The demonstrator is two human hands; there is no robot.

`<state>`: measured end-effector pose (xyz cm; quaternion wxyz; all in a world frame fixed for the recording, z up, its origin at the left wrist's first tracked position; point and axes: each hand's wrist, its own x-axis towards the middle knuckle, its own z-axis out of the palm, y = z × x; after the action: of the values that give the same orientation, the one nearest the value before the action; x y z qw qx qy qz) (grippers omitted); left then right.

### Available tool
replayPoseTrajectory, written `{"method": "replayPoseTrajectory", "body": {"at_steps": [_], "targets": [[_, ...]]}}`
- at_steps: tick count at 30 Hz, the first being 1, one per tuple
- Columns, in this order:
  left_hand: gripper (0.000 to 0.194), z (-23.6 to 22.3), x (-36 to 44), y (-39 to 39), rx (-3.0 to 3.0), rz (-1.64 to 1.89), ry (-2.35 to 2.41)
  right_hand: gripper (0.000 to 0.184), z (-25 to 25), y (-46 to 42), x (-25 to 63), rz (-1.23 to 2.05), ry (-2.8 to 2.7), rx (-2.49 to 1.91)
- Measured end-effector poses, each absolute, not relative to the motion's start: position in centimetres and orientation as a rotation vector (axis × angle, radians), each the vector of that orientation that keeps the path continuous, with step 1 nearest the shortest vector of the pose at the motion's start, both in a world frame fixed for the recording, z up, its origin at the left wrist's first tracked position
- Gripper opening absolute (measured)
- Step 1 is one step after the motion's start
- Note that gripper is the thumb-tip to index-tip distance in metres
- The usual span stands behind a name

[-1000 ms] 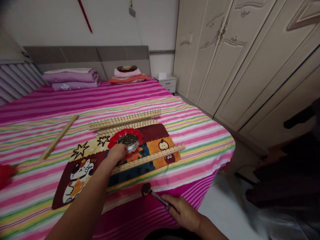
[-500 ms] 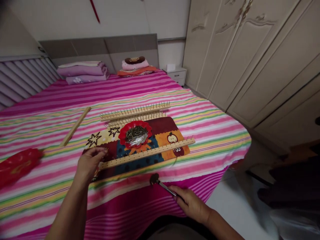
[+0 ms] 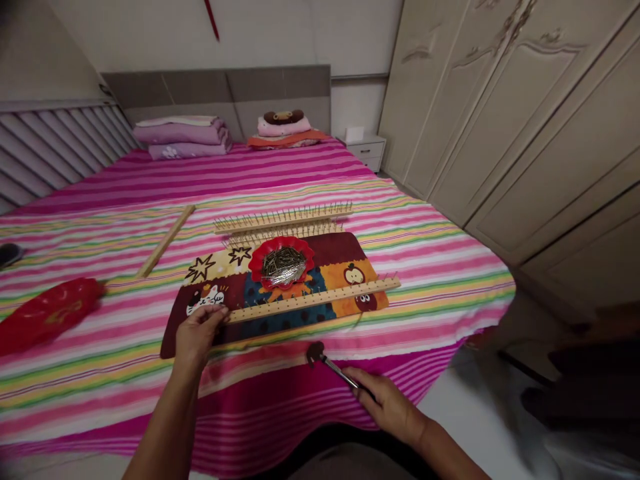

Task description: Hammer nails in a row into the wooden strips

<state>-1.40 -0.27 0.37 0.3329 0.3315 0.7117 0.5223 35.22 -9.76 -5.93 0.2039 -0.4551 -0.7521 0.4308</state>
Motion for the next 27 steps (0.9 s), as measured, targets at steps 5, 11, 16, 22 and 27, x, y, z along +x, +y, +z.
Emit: {"method": "replayPoseTrajectory", "body": {"at_steps": [5,11,16,22,27], "targets": [[0.024,0.1,-1.1,-0.6,1.013,1.292,2.029,0.044,-5.8,-9.9,35.2,1.199,-2.067,-1.275],[0.017,0.1,-0.6,-0.9,1.220,1.179,2.156,0.048,-3.0,-10.0,32.1,1.546,-1.684,-1.366],[0.018,-0.4,-0.6,-1.0,1.249,1.183,2.137,0.051,3.4,-7.1,26.2,1.800,-1.358,-1.194],[0.018,-0.6,-0.6,-1.1,1.221,1.231,2.121,0.042,6.6,-2.6,19.8,1.771,-1.467,-1.110],[0.020,-0.6,-0.5,-1.3,1.260,1.202,2.137,0.044,6.0,-1.6,18.1,1.837,-1.547,-1.135]]}}
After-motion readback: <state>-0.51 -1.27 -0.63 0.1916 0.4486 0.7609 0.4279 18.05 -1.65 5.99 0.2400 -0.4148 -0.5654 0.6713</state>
